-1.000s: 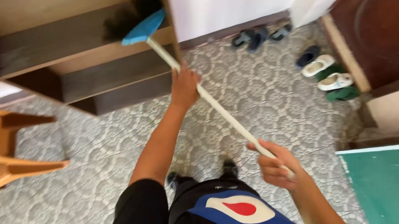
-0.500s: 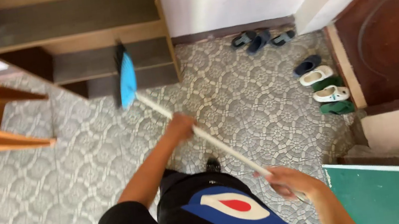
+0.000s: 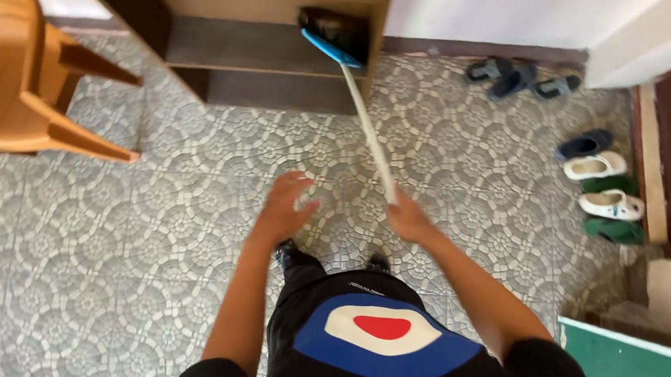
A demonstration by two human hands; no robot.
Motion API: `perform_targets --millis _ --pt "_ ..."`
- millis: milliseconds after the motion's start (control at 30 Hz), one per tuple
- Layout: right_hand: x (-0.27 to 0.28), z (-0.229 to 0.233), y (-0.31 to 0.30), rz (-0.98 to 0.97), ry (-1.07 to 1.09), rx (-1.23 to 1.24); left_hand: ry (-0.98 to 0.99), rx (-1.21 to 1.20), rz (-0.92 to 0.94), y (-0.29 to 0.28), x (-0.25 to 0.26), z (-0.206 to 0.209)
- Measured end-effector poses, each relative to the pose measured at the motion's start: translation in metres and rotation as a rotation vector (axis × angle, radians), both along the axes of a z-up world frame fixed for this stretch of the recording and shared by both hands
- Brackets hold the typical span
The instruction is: The person sweeps a patterned tiled floor using a broom and dustpan, gathering debris into the dustpan. They move around the room, sweeping near furniture and a green wall, and repeatedly collect the swept material into the dustpan.
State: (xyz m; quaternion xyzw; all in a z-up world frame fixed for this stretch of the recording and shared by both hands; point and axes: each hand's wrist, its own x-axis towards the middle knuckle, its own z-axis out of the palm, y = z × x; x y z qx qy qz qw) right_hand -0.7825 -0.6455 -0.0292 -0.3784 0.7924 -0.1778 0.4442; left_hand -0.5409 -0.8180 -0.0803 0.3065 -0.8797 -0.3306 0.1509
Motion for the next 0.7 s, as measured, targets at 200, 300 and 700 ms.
perform_targets --millis 200,300,700 --pt "0.107 -0.06 -0.144 0.18 -0.145 0.014 0.209 -0.147 0.235 -0.058 0.117 0.015" --pt "0.123 -0.086 -0.203 0.016 -0.455 -0.056 0.162 -0.142 0.322 -0.078 0.154 0.014" --pt "0.057 -0.066 -0.11 0.147 0.094 0.318 0.091 -0.158 0.432 -0.101 0.303 -0.009"
